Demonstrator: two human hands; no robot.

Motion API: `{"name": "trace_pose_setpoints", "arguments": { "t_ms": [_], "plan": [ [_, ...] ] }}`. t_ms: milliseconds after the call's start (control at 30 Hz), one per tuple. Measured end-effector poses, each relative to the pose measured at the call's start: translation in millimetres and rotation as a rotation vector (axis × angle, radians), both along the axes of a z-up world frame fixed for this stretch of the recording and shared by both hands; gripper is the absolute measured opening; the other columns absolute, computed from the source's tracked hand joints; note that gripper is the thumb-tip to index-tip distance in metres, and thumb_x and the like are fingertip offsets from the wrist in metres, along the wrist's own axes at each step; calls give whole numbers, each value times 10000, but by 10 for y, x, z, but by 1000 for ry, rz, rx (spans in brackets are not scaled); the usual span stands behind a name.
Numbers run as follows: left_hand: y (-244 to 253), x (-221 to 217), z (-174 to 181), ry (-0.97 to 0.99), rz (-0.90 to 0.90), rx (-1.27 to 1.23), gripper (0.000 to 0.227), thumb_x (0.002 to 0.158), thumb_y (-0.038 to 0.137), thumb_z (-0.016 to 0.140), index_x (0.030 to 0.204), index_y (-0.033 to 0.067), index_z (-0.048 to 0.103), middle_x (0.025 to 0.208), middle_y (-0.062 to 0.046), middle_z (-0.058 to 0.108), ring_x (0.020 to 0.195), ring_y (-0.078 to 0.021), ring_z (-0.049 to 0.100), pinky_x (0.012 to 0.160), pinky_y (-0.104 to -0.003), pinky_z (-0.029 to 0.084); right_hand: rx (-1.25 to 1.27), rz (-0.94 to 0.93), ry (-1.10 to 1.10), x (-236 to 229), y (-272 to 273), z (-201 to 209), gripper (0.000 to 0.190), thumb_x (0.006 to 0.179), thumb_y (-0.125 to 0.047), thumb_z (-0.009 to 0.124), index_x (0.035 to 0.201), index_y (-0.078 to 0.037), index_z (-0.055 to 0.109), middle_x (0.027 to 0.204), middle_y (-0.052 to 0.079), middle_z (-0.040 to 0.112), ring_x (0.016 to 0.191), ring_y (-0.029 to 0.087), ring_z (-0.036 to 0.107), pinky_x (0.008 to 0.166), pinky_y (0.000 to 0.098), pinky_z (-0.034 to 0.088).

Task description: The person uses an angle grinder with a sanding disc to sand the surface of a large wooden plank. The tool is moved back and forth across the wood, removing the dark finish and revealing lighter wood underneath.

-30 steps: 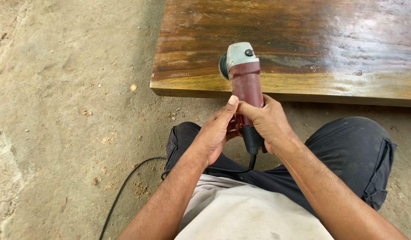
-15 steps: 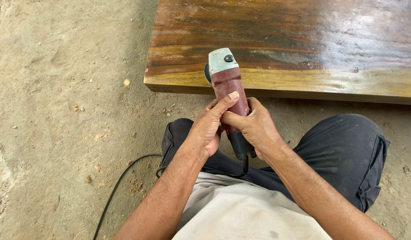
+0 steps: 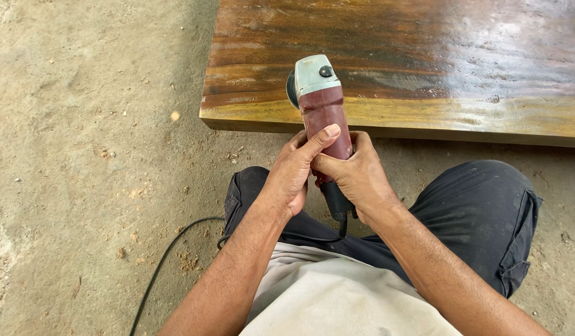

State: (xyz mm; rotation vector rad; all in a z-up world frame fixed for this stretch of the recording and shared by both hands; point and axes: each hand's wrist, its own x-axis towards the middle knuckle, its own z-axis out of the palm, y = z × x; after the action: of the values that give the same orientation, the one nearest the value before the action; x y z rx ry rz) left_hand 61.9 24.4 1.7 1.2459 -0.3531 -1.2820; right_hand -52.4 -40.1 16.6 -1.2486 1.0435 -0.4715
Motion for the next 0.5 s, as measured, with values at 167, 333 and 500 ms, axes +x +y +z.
{"name": "trace_pose_setpoints", "arguments": {
  "t_ms": [167,333,500],
  "plan": [
    [-9,-10,87,0,32,-35,662,777,498,793,1218,29,638,967,-54,695,857,-108,659,745,-280,547,108,69,-115,2,-29,19,621,771,-256,830,1253,17,548,934,115,704,717,127,710,573,278,610],
    [58,-22,56,-41,27,46,651,817,542,750,1205,27,659,880,-59,648,702,-128,562,552,-296,446,214,23,-47,78,54,66,618,764,-264,807,1250,12,546,844,121,674,603,160,665,453,338,581],
    [55,107,21,-124,-40,60,631,903,621,605,1199,67,663,842,-35,633,715,-108,572,556,-278,473,240,77,11,142,-40,171,631,770,-285,807,1249,53,573,837,143,699,586,174,667,458,321,604]
  ]
}}
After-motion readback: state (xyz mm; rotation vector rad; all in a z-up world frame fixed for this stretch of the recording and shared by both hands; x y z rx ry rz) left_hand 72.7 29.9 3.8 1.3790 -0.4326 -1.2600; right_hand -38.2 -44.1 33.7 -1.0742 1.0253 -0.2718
